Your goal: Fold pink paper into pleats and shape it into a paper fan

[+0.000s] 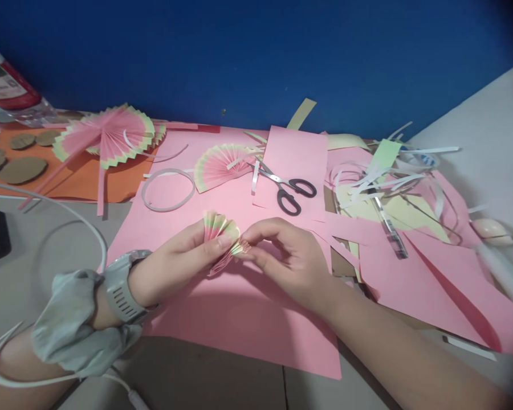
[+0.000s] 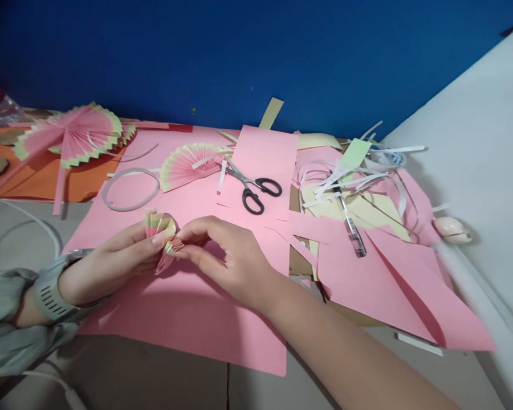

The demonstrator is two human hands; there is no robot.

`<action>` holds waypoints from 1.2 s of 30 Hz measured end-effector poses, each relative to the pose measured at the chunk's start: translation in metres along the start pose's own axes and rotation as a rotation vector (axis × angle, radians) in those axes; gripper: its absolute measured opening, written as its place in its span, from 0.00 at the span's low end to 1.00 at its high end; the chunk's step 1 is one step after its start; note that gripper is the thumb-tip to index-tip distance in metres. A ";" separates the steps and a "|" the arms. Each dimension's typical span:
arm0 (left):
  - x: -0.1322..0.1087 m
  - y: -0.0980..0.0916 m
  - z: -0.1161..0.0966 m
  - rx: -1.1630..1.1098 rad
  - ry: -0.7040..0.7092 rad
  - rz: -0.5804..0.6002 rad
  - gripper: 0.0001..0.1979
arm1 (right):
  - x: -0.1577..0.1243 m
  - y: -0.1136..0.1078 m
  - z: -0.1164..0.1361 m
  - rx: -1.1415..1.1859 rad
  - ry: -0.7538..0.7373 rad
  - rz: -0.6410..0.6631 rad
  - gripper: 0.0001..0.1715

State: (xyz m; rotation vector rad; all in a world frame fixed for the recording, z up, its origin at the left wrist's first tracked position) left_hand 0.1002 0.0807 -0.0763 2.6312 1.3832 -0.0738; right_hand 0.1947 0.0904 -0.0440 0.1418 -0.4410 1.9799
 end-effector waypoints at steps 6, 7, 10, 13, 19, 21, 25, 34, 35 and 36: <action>0.000 0.000 0.000 -0.114 -0.006 -0.005 0.15 | -0.001 0.002 -0.001 0.044 0.004 0.023 0.05; 0.000 0.001 0.000 -0.139 -0.007 -0.003 0.15 | -0.001 0.002 -0.001 0.050 0.003 0.020 0.05; 0.000 0.003 0.000 -0.181 -0.014 0.007 0.15 | -0.002 0.002 -0.002 0.102 0.004 0.007 0.10; 0.001 0.003 -0.002 -0.168 -0.002 -0.005 0.16 | -0.001 0.003 0.000 0.132 -0.030 0.022 0.11; 0.002 0.002 0.000 -0.150 -0.024 -0.009 0.16 | 0.000 0.004 0.002 0.103 -0.064 0.028 0.08; 0.001 0.001 0.003 -0.170 -0.051 -0.010 0.16 | 0.000 0.004 0.003 0.101 -0.068 0.033 0.07; 0.001 0.001 0.009 -0.172 -0.082 -0.013 0.16 | 0.000 0.004 0.003 0.101 -0.066 0.031 0.08; 0.002 0.002 0.000 0.044 0.002 0.042 0.19 | 0.000 0.001 0.002 0.076 -0.059 0.001 0.08; 0.002 0.001 0.000 0.054 0.006 0.040 0.19 | 0.000 0.001 0.002 0.073 -0.063 -0.001 0.08; 0.002 0.000 0.000 0.059 0.006 0.038 0.19 | -0.001 0.001 0.001 0.075 -0.063 -0.001 0.09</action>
Point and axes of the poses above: each hand's wrist, its own x-axis towards the middle knuckle, its own y-axis out of the palm, z = x × y, the point moved 9 cm from there along x, towards the middle knuckle, and after that the axes turned 6 degrees about x, right-handed, at the moved point
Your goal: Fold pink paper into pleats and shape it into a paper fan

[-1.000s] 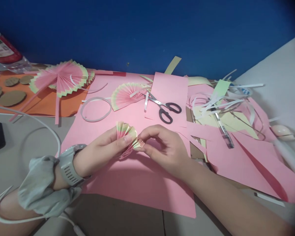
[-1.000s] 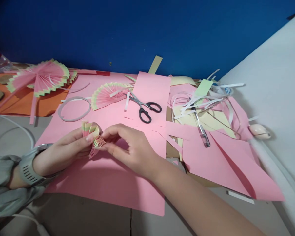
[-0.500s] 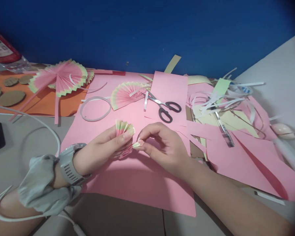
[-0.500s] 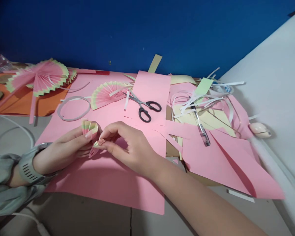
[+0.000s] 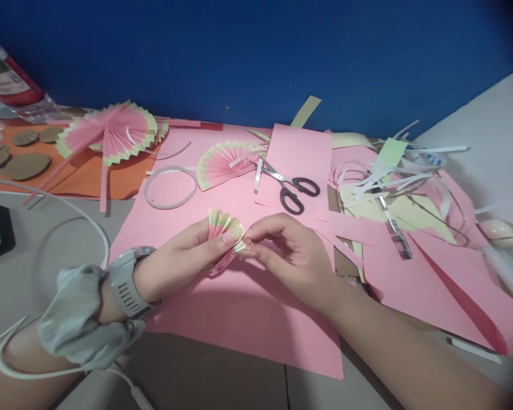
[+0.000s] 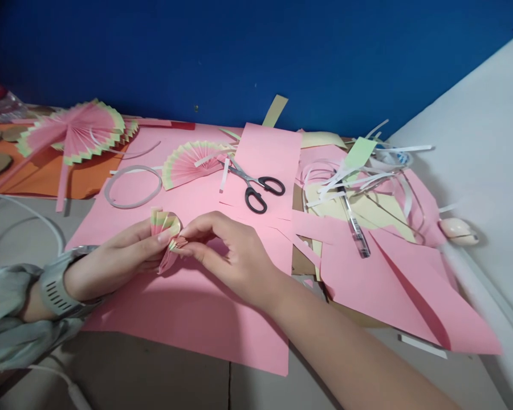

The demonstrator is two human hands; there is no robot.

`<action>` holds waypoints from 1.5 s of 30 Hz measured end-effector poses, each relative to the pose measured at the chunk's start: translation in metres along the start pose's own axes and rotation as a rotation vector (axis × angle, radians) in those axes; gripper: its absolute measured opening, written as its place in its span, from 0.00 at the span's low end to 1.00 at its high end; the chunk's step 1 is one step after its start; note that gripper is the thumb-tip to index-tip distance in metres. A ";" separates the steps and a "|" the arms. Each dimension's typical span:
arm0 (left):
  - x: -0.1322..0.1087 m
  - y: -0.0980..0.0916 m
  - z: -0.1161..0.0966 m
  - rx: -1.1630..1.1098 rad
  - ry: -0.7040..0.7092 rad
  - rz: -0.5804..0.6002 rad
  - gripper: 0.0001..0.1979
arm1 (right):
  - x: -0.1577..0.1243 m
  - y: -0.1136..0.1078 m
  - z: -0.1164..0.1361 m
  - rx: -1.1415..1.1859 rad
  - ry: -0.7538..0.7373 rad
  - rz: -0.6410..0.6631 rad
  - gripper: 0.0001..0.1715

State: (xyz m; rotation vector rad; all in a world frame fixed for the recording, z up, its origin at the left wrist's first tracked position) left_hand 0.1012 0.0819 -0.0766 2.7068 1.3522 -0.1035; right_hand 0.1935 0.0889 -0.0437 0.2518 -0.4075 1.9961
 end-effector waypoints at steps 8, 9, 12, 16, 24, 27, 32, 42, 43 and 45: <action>0.001 0.000 0.003 -0.030 -0.037 -0.017 0.17 | -0.003 -0.002 -0.004 -0.001 0.018 0.003 0.11; 0.002 0.000 0.003 -0.037 -0.037 -0.021 0.17 | -0.003 -0.002 -0.002 -0.020 0.011 0.002 0.12; 0.002 0.000 0.002 -0.051 -0.038 -0.012 0.17 | -0.003 -0.003 0.001 -0.075 -0.001 -0.001 0.13; 0.001 0.000 0.002 -0.008 -0.022 0.007 0.17 | -0.002 -0.002 0.003 -0.117 -0.011 0.000 0.13; 0.002 -0.003 0.003 0.074 -0.016 -0.002 0.18 | -0.003 -0.002 0.004 -0.177 -0.029 -0.008 0.12; 0.002 -0.004 0.004 0.067 -0.026 -0.016 0.19 | -0.003 -0.003 0.003 -0.166 -0.015 -0.014 0.12; 0.001 -0.004 0.003 0.052 -0.006 -0.021 0.17 | -0.003 -0.005 0.002 -0.173 -0.021 -0.037 0.13; 0.002 -0.008 -0.001 0.010 0.011 -0.065 0.15 | -0.005 -0.004 0.003 -0.201 -0.070 -0.035 0.13; 0.002 -0.008 -0.001 0.012 0.013 -0.066 0.15 | -0.005 -0.004 0.002 -0.200 -0.066 -0.031 0.13; 0.002 -0.007 -0.001 0.027 0.014 -0.062 0.16 | -0.005 -0.005 0.001 -0.196 -0.059 -0.039 0.12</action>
Point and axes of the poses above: each hand's wrist, its own x-axis towards the middle knuckle, its own y-axis out of the palm, z = x × y, the point moved 9 cm from there along x, towards the middle knuckle, and after that the axes turned 6 degrees about x, right-handed, at the moved point
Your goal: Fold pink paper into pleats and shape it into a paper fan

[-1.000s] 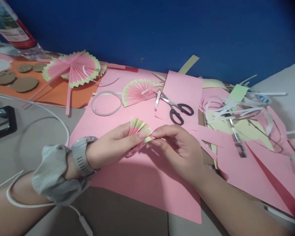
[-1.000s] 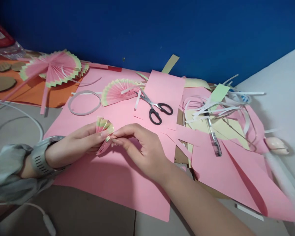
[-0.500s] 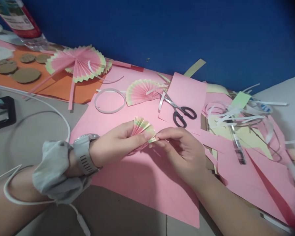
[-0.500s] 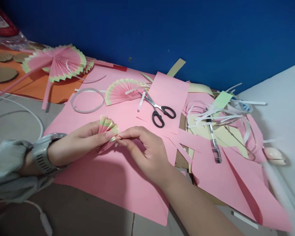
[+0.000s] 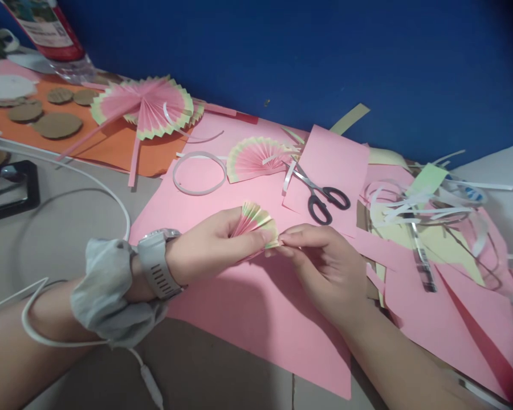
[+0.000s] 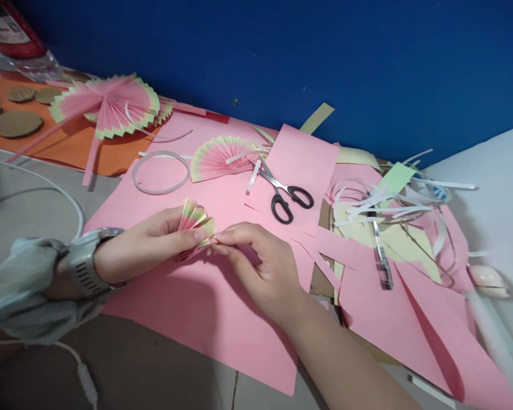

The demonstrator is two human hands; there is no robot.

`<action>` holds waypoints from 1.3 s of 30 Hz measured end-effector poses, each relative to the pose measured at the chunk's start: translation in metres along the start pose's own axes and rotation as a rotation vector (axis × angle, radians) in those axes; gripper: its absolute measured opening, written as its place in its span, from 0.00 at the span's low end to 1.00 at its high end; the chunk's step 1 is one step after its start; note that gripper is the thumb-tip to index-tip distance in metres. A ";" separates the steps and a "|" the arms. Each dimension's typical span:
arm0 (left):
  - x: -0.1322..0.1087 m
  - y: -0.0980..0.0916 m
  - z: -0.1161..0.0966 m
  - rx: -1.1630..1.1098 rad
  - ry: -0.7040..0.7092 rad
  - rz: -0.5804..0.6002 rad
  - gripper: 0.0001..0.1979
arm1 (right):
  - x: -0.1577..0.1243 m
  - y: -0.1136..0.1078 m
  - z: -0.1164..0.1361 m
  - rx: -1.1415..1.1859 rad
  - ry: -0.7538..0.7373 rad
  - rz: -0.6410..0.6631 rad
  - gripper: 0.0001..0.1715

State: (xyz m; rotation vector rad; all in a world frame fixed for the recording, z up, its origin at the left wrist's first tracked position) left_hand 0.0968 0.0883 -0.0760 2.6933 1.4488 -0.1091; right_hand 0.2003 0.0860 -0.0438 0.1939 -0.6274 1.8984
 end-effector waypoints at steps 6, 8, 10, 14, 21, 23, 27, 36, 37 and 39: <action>0.000 0.000 0.003 0.038 -0.003 0.006 0.17 | -0.002 -0.003 -0.001 -0.010 -0.009 -0.045 0.16; 0.000 0.001 0.003 0.035 0.000 0.006 0.17 | -0.002 -0.003 -0.001 -0.014 -0.005 -0.045 0.16; 0.000 0.001 0.002 0.031 -0.003 0.006 0.18 | -0.002 -0.003 -0.001 -0.016 -0.002 -0.043 0.15; 0.000 0.002 0.001 0.009 -0.003 0.013 0.17 | -0.001 -0.002 0.000 -0.025 -0.004 -0.036 0.14; -0.001 0.002 -0.002 -0.018 0.032 0.010 0.16 | 0.000 -0.001 0.001 -0.037 -0.018 -0.016 0.15; -0.001 0.002 -0.003 -0.023 0.049 0.003 0.15 | 0.000 -0.001 0.002 -0.058 -0.025 -0.024 0.13; -0.001 0.001 -0.003 -0.006 0.073 0.001 0.15 | 0.000 -0.004 0.000 -0.077 -0.015 -0.059 0.15; -0.002 -0.002 0.002 0.036 0.035 -0.015 0.14 | 0.004 0.009 0.008 -0.140 -0.092 0.169 0.26; -0.002 -0.002 0.002 0.026 0.040 -0.016 0.13 | 0.004 0.009 0.007 -0.141 -0.086 0.165 0.26; -0.002 -0.002 0.001 0.019 0.042 -0.014 0.13 | 0.003 0.009 0.007 -0.133 -0.084 0.161 0.26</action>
Point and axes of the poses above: each hand's wrist, its own x-axis towards the middle knuckle, its own y-axis out of the palm, z = x × y, the point moved 9 cm from there along x, towards the middle knuckle, and after that the axes turned 6 degrees about x, right-handed, at the moved point
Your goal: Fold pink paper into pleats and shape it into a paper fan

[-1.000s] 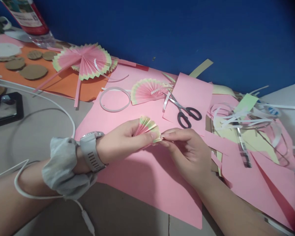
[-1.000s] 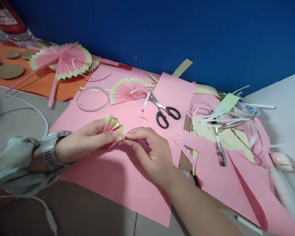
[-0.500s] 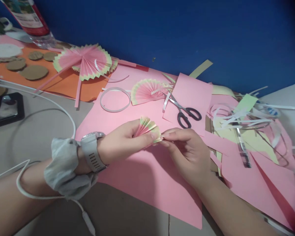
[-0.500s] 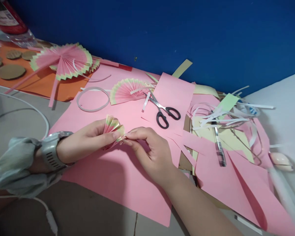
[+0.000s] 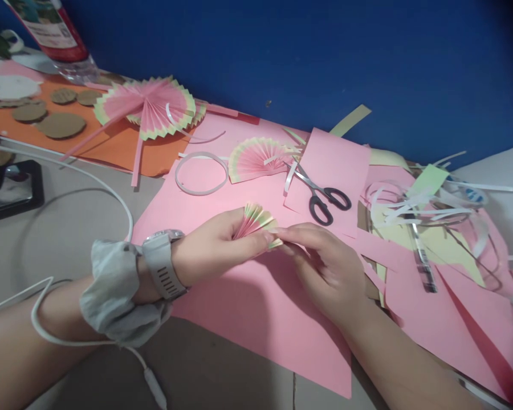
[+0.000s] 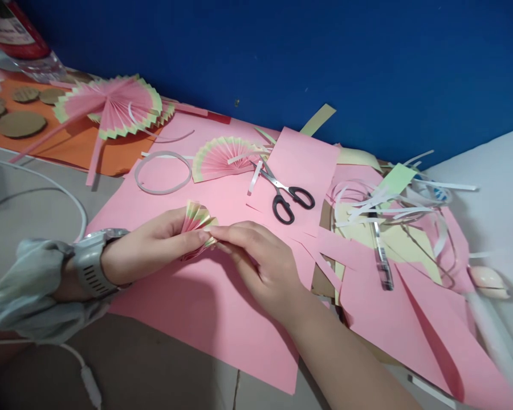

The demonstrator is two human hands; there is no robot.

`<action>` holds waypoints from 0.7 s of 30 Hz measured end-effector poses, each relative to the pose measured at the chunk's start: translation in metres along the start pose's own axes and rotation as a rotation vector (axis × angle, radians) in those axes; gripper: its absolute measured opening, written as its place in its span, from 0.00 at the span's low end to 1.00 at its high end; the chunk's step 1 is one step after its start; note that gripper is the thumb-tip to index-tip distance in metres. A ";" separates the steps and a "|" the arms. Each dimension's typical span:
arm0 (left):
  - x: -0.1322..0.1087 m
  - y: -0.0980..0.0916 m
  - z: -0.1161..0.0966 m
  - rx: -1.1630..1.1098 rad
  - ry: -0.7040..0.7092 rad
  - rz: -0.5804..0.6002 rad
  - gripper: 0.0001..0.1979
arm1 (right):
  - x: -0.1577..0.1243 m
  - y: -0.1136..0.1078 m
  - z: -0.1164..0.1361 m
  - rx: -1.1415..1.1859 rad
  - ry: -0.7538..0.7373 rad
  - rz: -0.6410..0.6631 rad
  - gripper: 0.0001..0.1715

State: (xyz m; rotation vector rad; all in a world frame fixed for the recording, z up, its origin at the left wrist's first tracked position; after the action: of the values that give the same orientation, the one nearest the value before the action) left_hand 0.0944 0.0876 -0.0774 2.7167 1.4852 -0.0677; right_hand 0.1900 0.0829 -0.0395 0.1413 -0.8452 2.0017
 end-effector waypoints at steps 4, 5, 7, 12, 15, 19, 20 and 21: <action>0.000 0.001 0.000 0.016 -0.004 0.005 0.14 | -0.001 -0.001 -0.001 0.013 -0.008 -0.016 0.27; 0.001 0.000 0.000 0.017 0.004 0.003 0.14 | -0.001 -0.001 -0.001 0.010 -0.007 -0.018 0.26; 0.000 0.000 -0.002 0.009 0.026 -0.003 0.13 | -0.002 0.000 -0.002 0.002 -0.003 -0.018 0.26; 0.001 0.000 0.001 -0.002 0.023 -0.005 0.14 | -0.004 0.000 -0.003 -0.014 0.020 -0.031 0.25; 0.002 0.003 0.001 -0.008 0.020 0.022 0.16 | -0.005 0.000 -0.002 -0.008 0.009 -0.049 0.25; 0.002 0.004 0.003 -0.010 0.002 0.026 0.17 | -0.005 0.000 -0.003 0.010 0.005 -0.049 0.26; 0.001 0.004 0.004 -0.008 -0.006 0.026 0.17 | -0.005 0.000 -0.003 0.013 0.004 -0.049 0.26; 0.001 0.004 0.004 -0.009 -0.016 0.027 0.17 | -0.005 0.000 -0.003 0.015 0.003 -0.049 0.26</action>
State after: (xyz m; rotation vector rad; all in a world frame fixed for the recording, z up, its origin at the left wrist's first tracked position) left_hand 0.0984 0.0858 -0.0818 2.7219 1.4417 -0.0811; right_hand 0.1934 0.0807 -0.0437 0.1662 -0.8178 1.9628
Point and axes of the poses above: each hand's wrist, its own x-axis towards the middle knuckle, its own y-axis out of the palm, z = x × y, the point moved 9 cm from there along x, towards the middle knuckle, and after that the axes turned 6 degrees about x, right-handed, at the moved point
